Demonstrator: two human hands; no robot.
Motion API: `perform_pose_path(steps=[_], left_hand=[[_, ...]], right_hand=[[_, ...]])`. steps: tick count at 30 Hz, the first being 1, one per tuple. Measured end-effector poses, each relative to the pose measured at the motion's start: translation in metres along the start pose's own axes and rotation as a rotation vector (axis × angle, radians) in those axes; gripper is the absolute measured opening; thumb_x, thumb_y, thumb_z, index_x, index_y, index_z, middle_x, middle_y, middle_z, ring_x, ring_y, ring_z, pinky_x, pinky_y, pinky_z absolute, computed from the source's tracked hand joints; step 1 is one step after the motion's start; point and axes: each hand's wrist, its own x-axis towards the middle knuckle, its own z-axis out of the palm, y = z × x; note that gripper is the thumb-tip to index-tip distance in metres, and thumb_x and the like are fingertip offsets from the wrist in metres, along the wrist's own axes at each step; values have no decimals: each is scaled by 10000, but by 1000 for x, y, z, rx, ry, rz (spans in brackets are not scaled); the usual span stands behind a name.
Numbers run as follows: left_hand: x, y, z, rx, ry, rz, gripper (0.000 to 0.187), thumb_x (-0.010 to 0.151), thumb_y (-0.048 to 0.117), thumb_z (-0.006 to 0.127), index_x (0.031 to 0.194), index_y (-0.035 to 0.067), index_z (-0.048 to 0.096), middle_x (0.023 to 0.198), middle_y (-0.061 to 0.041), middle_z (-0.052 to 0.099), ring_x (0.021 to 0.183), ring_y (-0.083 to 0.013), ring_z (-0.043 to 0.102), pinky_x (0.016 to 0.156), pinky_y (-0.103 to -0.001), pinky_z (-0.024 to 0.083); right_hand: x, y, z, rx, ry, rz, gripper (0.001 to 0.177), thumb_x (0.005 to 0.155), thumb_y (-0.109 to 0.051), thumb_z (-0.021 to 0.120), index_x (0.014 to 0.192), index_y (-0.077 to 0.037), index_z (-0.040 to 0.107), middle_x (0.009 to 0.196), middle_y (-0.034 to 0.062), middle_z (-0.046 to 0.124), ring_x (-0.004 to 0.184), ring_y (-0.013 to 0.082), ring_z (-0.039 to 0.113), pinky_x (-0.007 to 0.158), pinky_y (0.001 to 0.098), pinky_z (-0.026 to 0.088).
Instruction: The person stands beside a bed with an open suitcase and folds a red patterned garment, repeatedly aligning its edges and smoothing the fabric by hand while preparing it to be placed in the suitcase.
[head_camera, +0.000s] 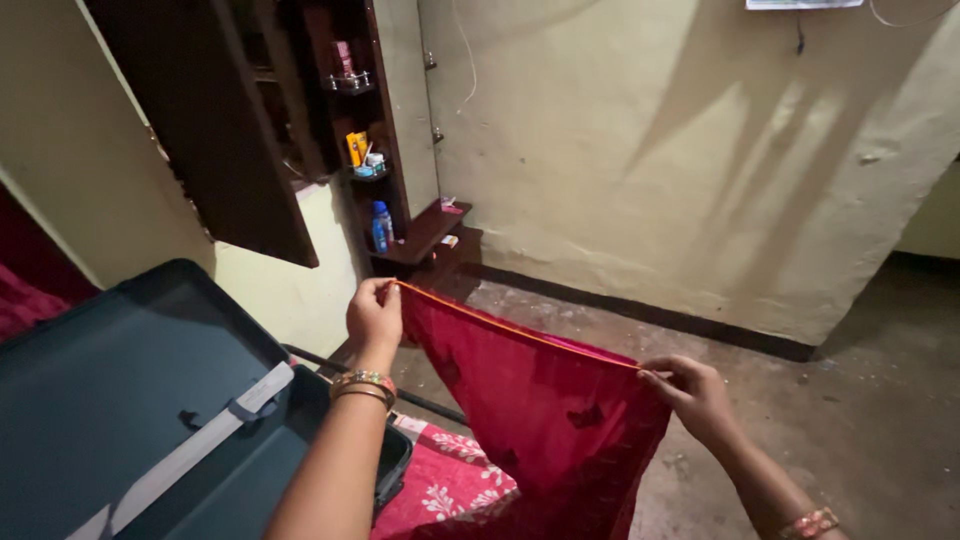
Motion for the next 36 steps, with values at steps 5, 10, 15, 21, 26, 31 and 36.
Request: perform_pose_path(steps=[5,10,15,21,26,31,36], left_hand=[[-14,40,29,25,-10,158,138,923,209,736,1008,100,746,939,-123,763,873,-294,720,748,-402,551],[-18,73,67,-167,-81,73,157,950,219,674,1037,91,700,952,-105,762,899,-250,748,802,-372,573],[-34,111,103,-305,-2,252,177,978,150,651,1124,51,638,1109,-138,732,1026,-269,723,890,-368,566],[-71,166,120,-306,-97,329,132,979,115,640,1095,52,641,1055,-127,713,983,-278,715,867,-369,569],[-90,204,118,-295,-177,412,127,970,102,640,1080,37,636,1051,-140,697,979,-291,705,859,-370,565],[-93,223,114,-396,-151,337,99,986,103,640,1061,38,643,1004,-122,715,931,-251,718,840,-350,575],[-84,215,100,-391,-133,412,80,1002,93,654,1058,36,651,984,-97,718,907,-196,708,822,-323,572]], right_hand=[[-5,27,-27,54,120,-23,200,885,-128,775,1028,10,768,874,77,776,771,125,691,669,286,566],[-25,70,-33,49,-39,-14,184,862,-124,763,993,-4,716,940,48,773,747,108,705,627,283,575],[-47,137,0,106,-103,79,160,892,-112,766,988,-12,686,836,45,719,728,111,669,608,287,544],[-90,160,72,169,-28,185,149,925,-159,752,962,-17,729,801,72,728,729,122,649,650,277,519],[-117,103,85,-302,292,246,222,897,-265,767,1005,-74,801,875,120,767,821,205,730,747,324,538],[-110,72,88,-147,533,177,199,910,-228,738,991,-48,761,1033,127,763,891,252,744,776,337,593],[-115,85,123,37,393,306,235,920,-217,699,1092,-63,741,1014,125,796,912,223,773,823,329,607]])
